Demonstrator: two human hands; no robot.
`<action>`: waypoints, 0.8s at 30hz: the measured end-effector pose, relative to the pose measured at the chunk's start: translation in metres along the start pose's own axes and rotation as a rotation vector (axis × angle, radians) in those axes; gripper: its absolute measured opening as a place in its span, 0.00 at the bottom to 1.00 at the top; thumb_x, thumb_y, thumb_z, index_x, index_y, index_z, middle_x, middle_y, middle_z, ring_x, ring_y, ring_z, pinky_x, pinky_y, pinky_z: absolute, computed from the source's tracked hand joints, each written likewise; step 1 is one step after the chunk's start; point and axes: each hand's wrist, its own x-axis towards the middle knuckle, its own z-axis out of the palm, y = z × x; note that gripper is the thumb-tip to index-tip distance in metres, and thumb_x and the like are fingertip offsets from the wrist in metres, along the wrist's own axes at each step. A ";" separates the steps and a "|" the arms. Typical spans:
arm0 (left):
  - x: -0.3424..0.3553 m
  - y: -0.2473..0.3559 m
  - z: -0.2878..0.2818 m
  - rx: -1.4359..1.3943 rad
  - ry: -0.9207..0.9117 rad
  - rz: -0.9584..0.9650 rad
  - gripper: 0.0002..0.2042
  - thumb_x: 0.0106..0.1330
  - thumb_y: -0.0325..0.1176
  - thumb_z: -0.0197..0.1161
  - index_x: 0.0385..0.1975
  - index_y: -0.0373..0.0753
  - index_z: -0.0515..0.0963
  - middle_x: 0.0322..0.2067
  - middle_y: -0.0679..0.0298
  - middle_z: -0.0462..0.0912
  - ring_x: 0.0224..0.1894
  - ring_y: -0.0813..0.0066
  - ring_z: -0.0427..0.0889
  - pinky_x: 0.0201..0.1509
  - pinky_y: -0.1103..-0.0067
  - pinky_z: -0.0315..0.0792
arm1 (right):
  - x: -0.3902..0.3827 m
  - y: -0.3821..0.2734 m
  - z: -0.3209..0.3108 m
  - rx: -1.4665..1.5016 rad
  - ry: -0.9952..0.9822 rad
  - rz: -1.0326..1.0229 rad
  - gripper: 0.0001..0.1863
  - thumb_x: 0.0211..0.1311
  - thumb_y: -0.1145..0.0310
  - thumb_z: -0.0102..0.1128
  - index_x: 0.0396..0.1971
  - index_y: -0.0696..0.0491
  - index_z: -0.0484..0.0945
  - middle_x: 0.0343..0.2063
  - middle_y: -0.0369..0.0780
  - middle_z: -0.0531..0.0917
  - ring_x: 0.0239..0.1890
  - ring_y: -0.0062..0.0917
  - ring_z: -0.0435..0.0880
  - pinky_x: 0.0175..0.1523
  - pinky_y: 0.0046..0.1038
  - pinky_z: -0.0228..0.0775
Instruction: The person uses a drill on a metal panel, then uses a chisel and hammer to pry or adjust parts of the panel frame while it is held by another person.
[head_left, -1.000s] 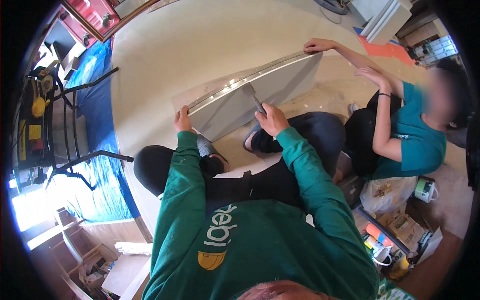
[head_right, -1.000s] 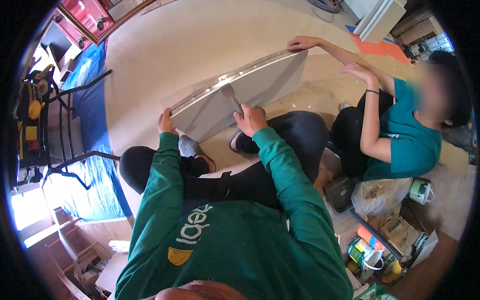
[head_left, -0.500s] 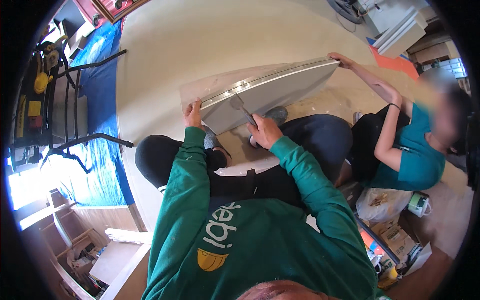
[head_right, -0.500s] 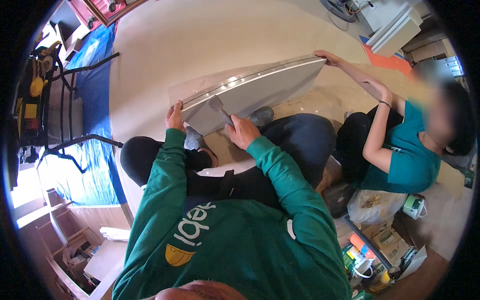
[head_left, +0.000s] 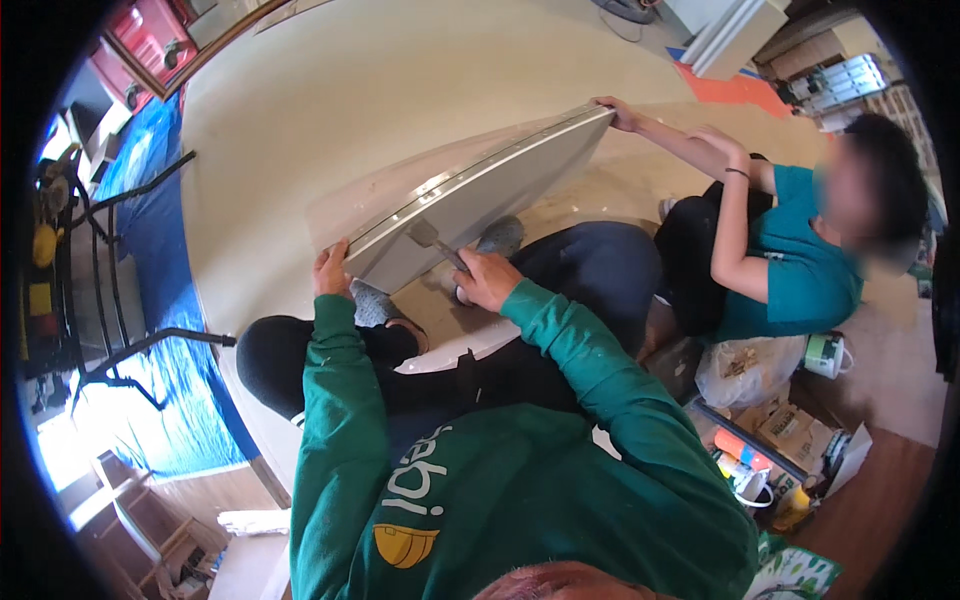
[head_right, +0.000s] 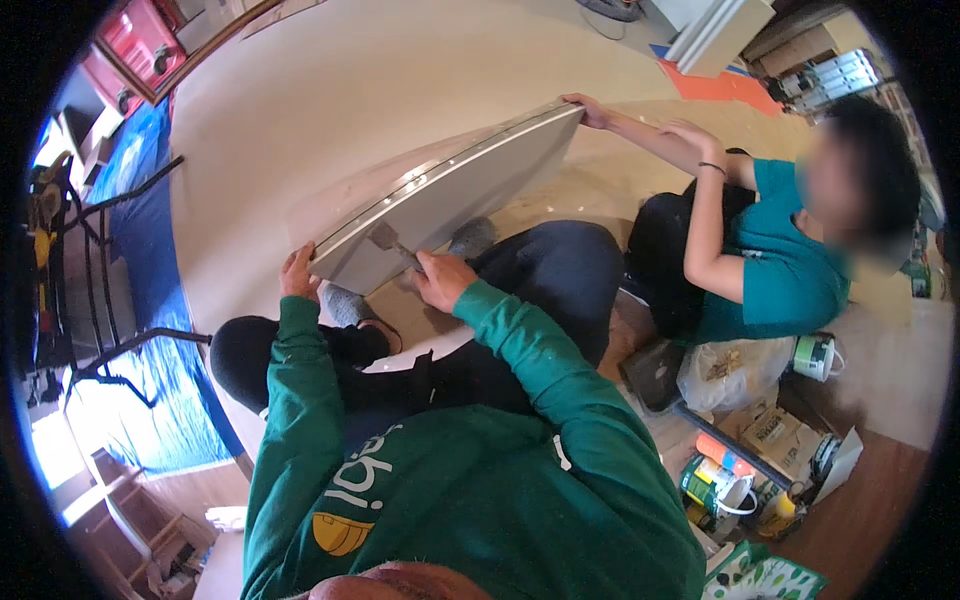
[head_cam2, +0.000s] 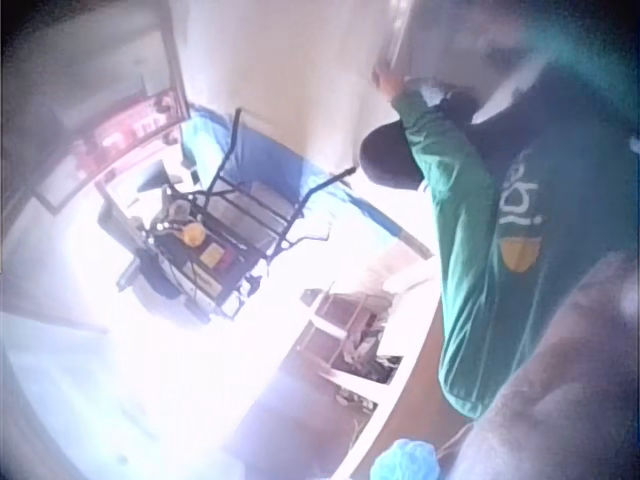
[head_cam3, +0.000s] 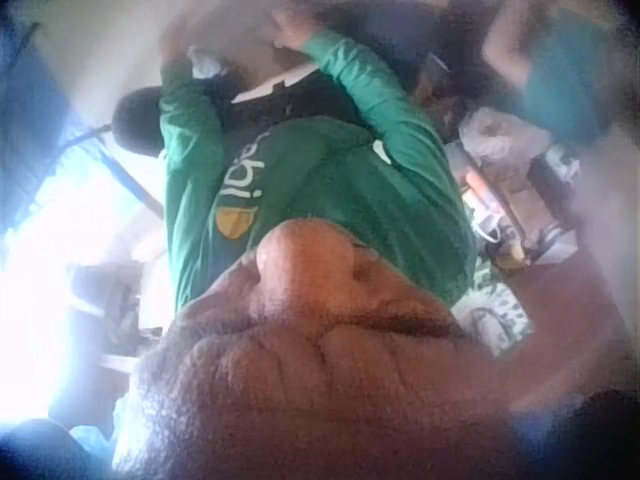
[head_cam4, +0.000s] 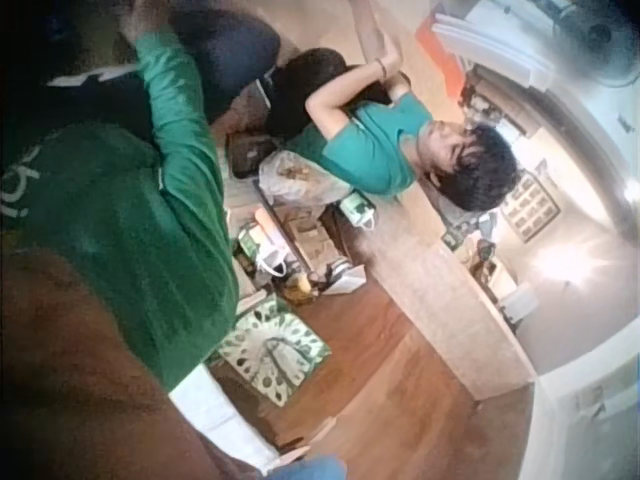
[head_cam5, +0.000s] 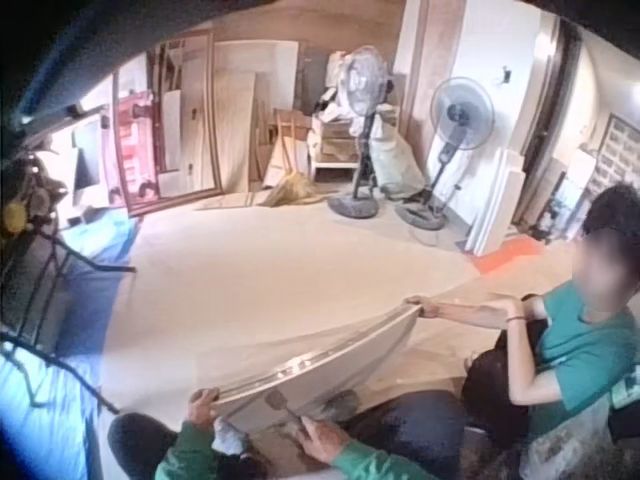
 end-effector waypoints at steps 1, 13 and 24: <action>0.001 0.002 0.000 0.025 0.012 -0.022 0.09 0.57 0.39 0.69 0.33 0.45 0.78 0.32 0.71 0.79 0.35 0.79 0.74 0.37 0.73 0.66 | -0.001 -0.001 -0.003 0.007 -0.005 0.006 0.16 0.59 0.60 0.55 0.32 0.60 0.69 0.24 0.57 0.78 0.31 0.55 0.78 0.38 0.51 0.68; 0.013 0.052 0.005 0.841 -0.295 0.114 0.15 0.57 0.43 0.68 0.37 0.39 0.83 0.29 0.66 0.81 0.27 0.80 0.77 0.27 0.77 0.73 | -0.009 0.005 -0.012 0.045 -0.064 0.028 0.16 0.60 0.59 0.54 0.36 0.59 0.71 0.27 0.55 0.80 0.35 0.52 0.79 0.41 0.50 0.68; -0.012 0.048 0.030 1.309 -0.173 0.707 0.24 0.43 0.50 0.74 0.32 0.37 0.81 0.31 0.54 0.80 0.36 0.58 0.80 0.42 0.68 0.74 | -0.006 0.016 -0.016 0.002 0.155 0.044 0.19 0.60 0.56 0.55 0.36 0.60 0.70 0.26 0.57 0.79 0.33 0.55 0.78 0.39 0.51 0.68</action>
